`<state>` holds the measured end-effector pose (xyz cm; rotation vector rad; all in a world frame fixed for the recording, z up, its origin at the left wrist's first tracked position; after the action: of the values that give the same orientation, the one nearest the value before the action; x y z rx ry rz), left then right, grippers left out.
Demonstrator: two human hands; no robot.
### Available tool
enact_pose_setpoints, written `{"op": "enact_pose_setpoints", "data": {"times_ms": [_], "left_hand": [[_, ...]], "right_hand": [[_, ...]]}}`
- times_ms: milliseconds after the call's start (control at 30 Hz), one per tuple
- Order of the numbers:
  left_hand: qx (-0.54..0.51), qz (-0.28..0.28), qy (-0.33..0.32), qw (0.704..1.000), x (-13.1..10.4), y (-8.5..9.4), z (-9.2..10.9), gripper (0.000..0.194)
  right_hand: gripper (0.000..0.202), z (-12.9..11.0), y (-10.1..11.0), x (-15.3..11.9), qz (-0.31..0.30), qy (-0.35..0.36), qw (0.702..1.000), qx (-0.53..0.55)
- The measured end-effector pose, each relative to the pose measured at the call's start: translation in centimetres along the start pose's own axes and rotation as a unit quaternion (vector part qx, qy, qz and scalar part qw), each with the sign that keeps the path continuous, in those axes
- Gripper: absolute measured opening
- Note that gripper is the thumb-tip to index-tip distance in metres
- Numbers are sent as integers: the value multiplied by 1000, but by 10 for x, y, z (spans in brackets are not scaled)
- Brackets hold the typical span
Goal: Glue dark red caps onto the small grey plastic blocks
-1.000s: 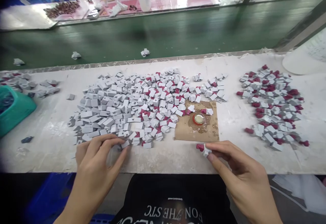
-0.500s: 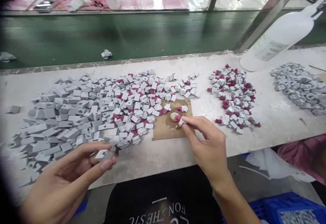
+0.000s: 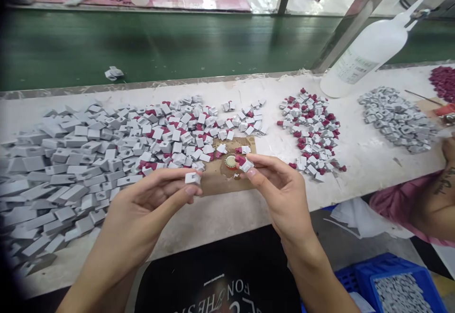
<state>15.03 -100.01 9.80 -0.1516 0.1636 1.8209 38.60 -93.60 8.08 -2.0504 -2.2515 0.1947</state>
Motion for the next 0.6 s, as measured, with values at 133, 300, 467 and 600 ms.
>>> {"op": "enact_pose_setpoints", "data": {"times_ms": [133,300,467,600], "left_hand": [[-73,-66,6,995,14,-28,2,14],[-125,-123,21,984,19,-46,3,13],[-110,-121,21,986,21,-49,-2,11],[-98,-136,25,986,19,-50,-5,12]], "right_hand": [[18,1,-6,-1,-42,-42,995,85],[17,-2,-9,-4,-52,-37,995,72],[16,-1,-9,-3,-59,-30,996,57],[16,-8,-10,-2,-84,-8,996,12]]}}
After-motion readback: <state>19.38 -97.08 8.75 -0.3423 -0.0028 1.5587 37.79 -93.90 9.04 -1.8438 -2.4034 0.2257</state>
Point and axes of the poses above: each hand's wrist, its own x-axis towards the middle knuckle, its own y-axis out of the back of the hand, z = x × y, the point moved 5 cm from there along x, towards the middle knuckle, and after that the axes turned 2 degrees about x, right-handed, at the moved point
